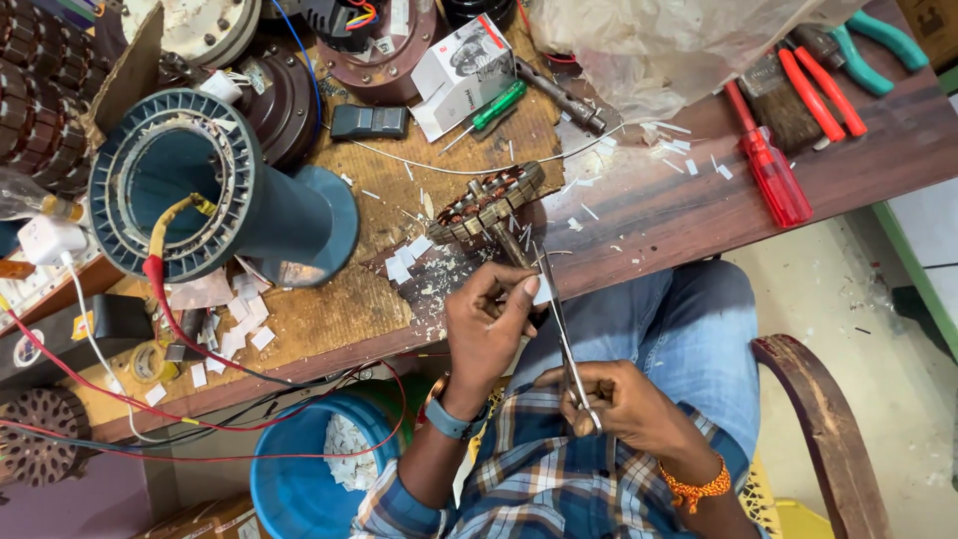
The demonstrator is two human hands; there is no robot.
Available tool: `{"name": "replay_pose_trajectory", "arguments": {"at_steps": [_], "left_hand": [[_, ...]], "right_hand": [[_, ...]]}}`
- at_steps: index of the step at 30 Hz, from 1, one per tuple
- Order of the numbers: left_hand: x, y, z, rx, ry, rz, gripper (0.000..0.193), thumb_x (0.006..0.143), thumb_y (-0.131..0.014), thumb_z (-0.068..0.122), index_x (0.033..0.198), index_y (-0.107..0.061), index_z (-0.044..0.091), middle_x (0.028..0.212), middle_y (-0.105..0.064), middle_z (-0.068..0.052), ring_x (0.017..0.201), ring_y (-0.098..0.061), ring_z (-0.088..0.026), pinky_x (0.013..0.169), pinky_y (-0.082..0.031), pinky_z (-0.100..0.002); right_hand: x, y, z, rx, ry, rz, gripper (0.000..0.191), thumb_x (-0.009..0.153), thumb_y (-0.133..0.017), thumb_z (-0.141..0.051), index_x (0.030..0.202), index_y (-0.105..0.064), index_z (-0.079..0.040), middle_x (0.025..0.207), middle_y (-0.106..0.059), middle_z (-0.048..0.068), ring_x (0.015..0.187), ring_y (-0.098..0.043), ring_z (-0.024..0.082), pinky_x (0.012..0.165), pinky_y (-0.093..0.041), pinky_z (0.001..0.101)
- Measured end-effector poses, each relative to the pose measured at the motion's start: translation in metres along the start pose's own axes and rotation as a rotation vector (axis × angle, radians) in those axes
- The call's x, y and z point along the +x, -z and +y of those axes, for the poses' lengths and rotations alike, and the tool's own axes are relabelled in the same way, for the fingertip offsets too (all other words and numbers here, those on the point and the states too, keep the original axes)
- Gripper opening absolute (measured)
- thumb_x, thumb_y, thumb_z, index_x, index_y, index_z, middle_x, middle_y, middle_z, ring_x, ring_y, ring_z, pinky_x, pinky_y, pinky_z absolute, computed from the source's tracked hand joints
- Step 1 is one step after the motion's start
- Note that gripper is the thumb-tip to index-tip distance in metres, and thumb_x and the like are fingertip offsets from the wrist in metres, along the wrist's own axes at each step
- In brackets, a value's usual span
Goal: The person cuts small white insulating pieces with scissors and inserts them into slots on a cylindrical electrical component. They repeatedly trim and place the pieces, adjusting the component on the workbench throughout the process.
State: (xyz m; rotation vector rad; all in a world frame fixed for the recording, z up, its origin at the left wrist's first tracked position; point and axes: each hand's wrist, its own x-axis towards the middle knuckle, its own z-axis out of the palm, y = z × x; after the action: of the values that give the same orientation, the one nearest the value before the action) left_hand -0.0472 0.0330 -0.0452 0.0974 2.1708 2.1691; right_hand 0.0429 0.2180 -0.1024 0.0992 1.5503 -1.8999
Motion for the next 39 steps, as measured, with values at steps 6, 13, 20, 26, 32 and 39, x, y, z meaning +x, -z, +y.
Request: {"name": "replay_pose_trajectory", "arguments": {"at_steps": [6,13,20,26,32,39], "left_hand": [[0.000,0.001,0.002,0.010,-0.029,-0.009,0.015,0.099,-0.068,0.012,0.102,-0.071,-0.003,0.086,-0.076,-0.010,0.075,-0.075,-0.011,0.053,-0.061,-0.022],[-0.001,0.001,0.005,0.015,-0.036,-0.015,0.015,0.099,-0.069,0.011,0.100,-0.071,-0.003,0.085,-0.076,-0.010,0.074,-0.075,-0.012,0.053,-0.062,-0.023],[0.000,0.005,0.006,0.036,-0.047,-0.025,0.016,0.099,-0.069,0.013,0.101,-0.071,-0.003,0.083,-0.076,-0.009,0.071,-0.074,-0.010,0.051,-0.060,-0.022],[0.001,0.008,0.005,0.075,-0.027,-0.028,0.017,0.098,-0.069,0.014,0.100,-0.071,-0.002,0.075,-0.072,-0.007,0.060,-0.069,-0.007,0.047,-0.056,-0.021],[0.000,0.007,0.001,0.018,-0.016,-0.026,0.015,0.098,-0.069,0.012,0.100,-0.070,-0.003,0.079,-0.073,-0.008,0.067,-0.071,-0.009,0.051,-0.059,-0.022],[0.001,0.009,-0.002,-0.037,-0.017,-0.042,0.015,0.100,-0.068,0.012,0.102,-0.070,-0.003,0.083,-0.074,-0.010,0.074,-0.074,-0.011,0.054,-0.062,-0.023]], "right_hand": [[-0.002,0.002,-0.002,-0.011,0.031,-0.001,0.056,0.074,-0.085,-0.015,0.127,-0.073,-0.001,0.075,-0.069,-0.001,0.065,-0.063,0.007,0.058,-0.053,0.0235],[-0.004,-0.001,-0.013,-0.047,-0.005,0.009,0.054,0.076,-0.083,-0.011,0.129,-0.072,-0.003,0.070,-0.067,0.001,0.059,-0.061,0.007,0.055,-0.052,0.0232],[-0.006,0.001,-0.008,-0.059,0.014,0.044,0.058,0.069,-0.089,-0.008,0.125,-0.075,0.000,0.073,-0.067,-0.001,0.060,-0.055,0.005,0.055,-0.048,0.0225],[-0.008,0.006,-0.004,-0.040,-0.027,0.046,0.055,0.064,-0.091,-0.008,0.117,-0.078,0.001,0.077,-0.071,0.000,0.067,-0.063,0.006,0.060,-0.052,0.0224],[-0.006,0.005,0.003,0.034,-0.004,0.045,0.053,0.062,-0.091,-0.007,0.113,-0.078,0.002,0.076,-0.071,0.001,0.067,-0.066,0.009,0.059,-0.055,0.0246],[-0.006,0.006,0.006,0.050,-0.026,0.060,0.048,0.064,-0.087,0.002,0.111,-0.078,0.003,0.075,-0.070,0.002,0.067,-0.066,0.009,0.060,-0.056,0.0246]]}}
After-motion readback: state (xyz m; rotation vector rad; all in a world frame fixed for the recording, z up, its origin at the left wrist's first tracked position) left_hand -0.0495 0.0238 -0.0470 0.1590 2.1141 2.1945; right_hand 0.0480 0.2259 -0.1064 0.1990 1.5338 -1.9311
